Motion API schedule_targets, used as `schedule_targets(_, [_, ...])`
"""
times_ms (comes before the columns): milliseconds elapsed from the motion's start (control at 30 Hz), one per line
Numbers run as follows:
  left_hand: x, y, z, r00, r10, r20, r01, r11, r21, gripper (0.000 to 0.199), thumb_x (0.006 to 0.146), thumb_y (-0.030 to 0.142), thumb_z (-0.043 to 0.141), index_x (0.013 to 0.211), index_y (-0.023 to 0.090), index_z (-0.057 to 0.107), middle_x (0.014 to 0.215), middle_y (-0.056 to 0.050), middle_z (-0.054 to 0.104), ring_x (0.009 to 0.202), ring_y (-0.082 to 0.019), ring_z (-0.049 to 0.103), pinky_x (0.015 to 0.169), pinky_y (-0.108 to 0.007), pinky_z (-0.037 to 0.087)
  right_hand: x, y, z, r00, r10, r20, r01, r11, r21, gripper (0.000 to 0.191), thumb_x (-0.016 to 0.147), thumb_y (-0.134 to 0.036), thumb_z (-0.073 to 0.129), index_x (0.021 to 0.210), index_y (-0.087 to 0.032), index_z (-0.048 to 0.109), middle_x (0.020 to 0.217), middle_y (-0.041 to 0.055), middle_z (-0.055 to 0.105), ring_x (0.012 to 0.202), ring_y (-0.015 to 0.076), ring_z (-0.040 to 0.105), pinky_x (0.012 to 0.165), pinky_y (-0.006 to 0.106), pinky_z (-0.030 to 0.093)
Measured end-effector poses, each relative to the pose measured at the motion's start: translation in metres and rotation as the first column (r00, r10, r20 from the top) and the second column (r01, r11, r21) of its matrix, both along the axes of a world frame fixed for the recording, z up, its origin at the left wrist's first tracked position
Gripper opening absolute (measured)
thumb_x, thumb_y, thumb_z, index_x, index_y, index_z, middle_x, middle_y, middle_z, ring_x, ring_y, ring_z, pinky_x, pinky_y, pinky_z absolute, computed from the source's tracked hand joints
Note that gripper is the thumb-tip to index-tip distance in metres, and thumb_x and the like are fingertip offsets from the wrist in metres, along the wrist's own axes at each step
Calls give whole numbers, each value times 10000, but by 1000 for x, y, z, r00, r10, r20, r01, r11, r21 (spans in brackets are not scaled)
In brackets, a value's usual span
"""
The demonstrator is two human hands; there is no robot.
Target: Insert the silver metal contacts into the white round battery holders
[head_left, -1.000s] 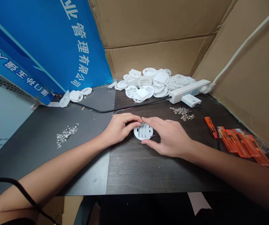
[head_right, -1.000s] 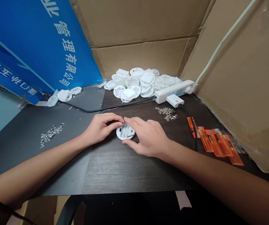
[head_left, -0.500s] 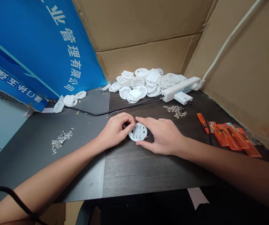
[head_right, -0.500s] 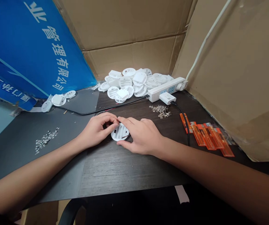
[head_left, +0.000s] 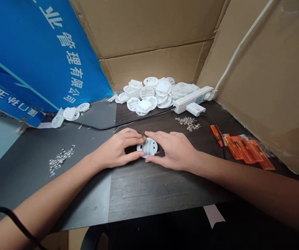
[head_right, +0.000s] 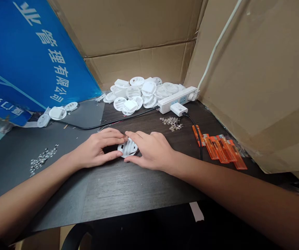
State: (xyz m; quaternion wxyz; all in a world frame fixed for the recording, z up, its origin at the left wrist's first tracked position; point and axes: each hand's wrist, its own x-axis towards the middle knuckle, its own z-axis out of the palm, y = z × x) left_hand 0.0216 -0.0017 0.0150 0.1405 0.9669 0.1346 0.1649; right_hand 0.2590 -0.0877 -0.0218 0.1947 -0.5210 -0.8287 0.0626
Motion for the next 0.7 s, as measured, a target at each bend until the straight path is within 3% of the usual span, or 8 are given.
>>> schedule_targets(133, [2, 6, -7, 995, -66, 70, 66, 998, -2, 450, 889, 481, 748, 1166, 129, 703, 1135, -133, 717, 1080, -236, 659, 978, -396, 560, -2, 0, 2, 1000, -2, 3, 2, 1000, -19, 761, 909, -694, 664, 1485, -213, 539, 1388, 76, 621, 1131, 262, 674, 904, 410, 534])
schedule_targets(267, [3, 8, -16, 986, -46, 157, 49, 999, -17, 537, 818, 506, 815, 1167, 127, 662, 1097, -118, 712, 1034, -219, 670, 941, -357, 562, -2, 0, 6, 1000, -8, 0, 8, 998, -67, 764, 898, -709, 668, 1475, -223, 545, 1409, 58, 610, 1171, 271, 661, 931, 442, 540])
schedule_targets(533, [0, 6, -19, 984, -12, 176, 21, 999, -50, 552, 802, 531, 814, 1155, 128, 682, 1086, -103, 729, 1020, -203, 684, 908, -334, 576, -1, 0, 2, 1000, 0, -31, 0, 1000, -13, 830, 878, -662, 723, 1515, -181, 495, 1453, 79, 581, 1235, 257, 640, 997, 440, 548])
schedule_targets(700, [0, 8, -17, 986, -75, 151, 75, 997, 8, 505, 853, 526, 764, 1166, 133, 719, 1085, -113, 739, 1054, -221, 655, 930, -365, 580, 0, 0, -1, 999, 8, -40, -7, 1000, 28, 782, 876, -627, 746, 1486, -193, 519, 1425, 63, 605, 1209, 261, 657, 976, 445, 563])
